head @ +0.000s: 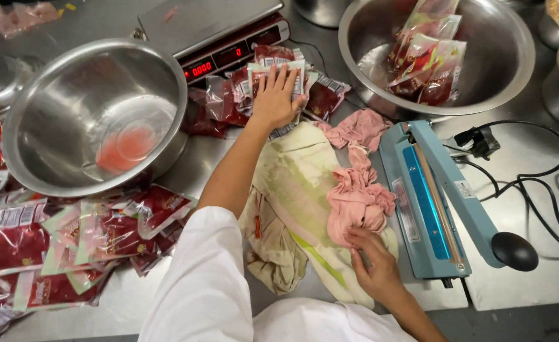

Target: The person wipes down small plastic packages of meat with a pink cloth, places each one into a larger plastic bag, and then seals the larger bag using a heat sealing machine.

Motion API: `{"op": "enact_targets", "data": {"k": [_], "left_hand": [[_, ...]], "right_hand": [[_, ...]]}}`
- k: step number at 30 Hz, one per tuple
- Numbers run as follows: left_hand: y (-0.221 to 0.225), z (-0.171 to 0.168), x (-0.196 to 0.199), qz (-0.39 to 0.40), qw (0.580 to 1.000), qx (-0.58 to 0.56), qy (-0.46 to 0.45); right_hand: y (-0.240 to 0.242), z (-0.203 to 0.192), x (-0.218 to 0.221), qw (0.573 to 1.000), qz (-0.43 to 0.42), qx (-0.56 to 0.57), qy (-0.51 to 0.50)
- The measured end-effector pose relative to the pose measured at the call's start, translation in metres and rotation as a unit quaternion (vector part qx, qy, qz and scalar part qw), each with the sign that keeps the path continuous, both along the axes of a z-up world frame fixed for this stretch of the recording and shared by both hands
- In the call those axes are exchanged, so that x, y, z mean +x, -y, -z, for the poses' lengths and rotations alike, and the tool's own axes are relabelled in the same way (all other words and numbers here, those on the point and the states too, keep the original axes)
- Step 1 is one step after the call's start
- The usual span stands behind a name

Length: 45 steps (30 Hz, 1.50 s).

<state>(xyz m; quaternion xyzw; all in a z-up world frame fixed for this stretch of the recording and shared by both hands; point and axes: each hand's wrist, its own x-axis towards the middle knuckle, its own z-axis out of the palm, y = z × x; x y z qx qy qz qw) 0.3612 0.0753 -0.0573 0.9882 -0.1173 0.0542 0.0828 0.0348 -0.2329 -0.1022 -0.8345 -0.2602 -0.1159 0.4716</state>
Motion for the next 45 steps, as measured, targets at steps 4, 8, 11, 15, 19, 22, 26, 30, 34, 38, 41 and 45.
{"op": "enact_targets", "data": {"k": [4, 8, 11, 15, 19, 22, 26, 30, 34, 38, 41, 45], "left_hand": [[0.005, -0.016, -0.013, 0.006, 1.0, 0.014, -0.003], [0.012, -0.047, -0.016, -0.015, 0.993, 0.002, -0.12], [0.033, -0.059, -0.002, 0.019, 0.995, -0.077, -0.065], [0.11, -0.076, 0.052, 0.165, 0.97, -0.148, 0.1], [0.207, -0.094, 0.105, 0.289, 0.923, -0.224, 0.122], [0.27, -0.109, 0.108, 0.173, 0.968, -0.177, 0.033], [0.325, -0.095, 0.111, 0.098, 0.987, -0.104, 0.073], [0.36, -0.056, 0.139, 0.098, 0.993, 0.045, 0.054], [0.381, -0.057, 0.132, 0.195, 0.975, 0.049, 0.094], [0.396, -0.061, 0.133, 0.249, 0.957, 0.014, 0.151], [0.39, -0.088, 0.129, 0.252, 0.955, -0.008, 0.157], [0.36, -0.131, 0.115, 0.291, 0.936, -0.038, 0.195]], "right_hand": [[-0.001, 0.0, -0.001, 1.0, 0.006, 0.002, 0.01], [-0.001, -0.001, -0.002, 0.999, 0.002, 0.012, 0.048], [-0.002, -0.002, 0.0, 0.998, 0.001, 0.021, 0.055], [-0.002, -0.012, 0.001, 0.997, 0.002, 0.025, 0.067], [0.0, -0.014, 0.006, 0.995, -0.012, 0.036, 0.088], [0.004, -0.007, 0.009, 0.997, -0.024, 0.013, 0.068], [0.008, 0.008, 0.013, 0.996, -0.045, 0.038, 0.073], [0.01, 0.024, 0.018, 0.992, -0.074, 0.061, 0.078], [0.01, 0.017, 0.016, 0.993, -0.066, 0.078, 0.057], [0.011, 0.023, 0.013, 0.994, -0.059, 0.063, 0.06], [0.011, 0.024, 0.014, 0.995, -0.056, 0.057, 0.06], [0.011, 0.016, 0.01, 0.997, -0.037, 0.047, 0.048]]}}
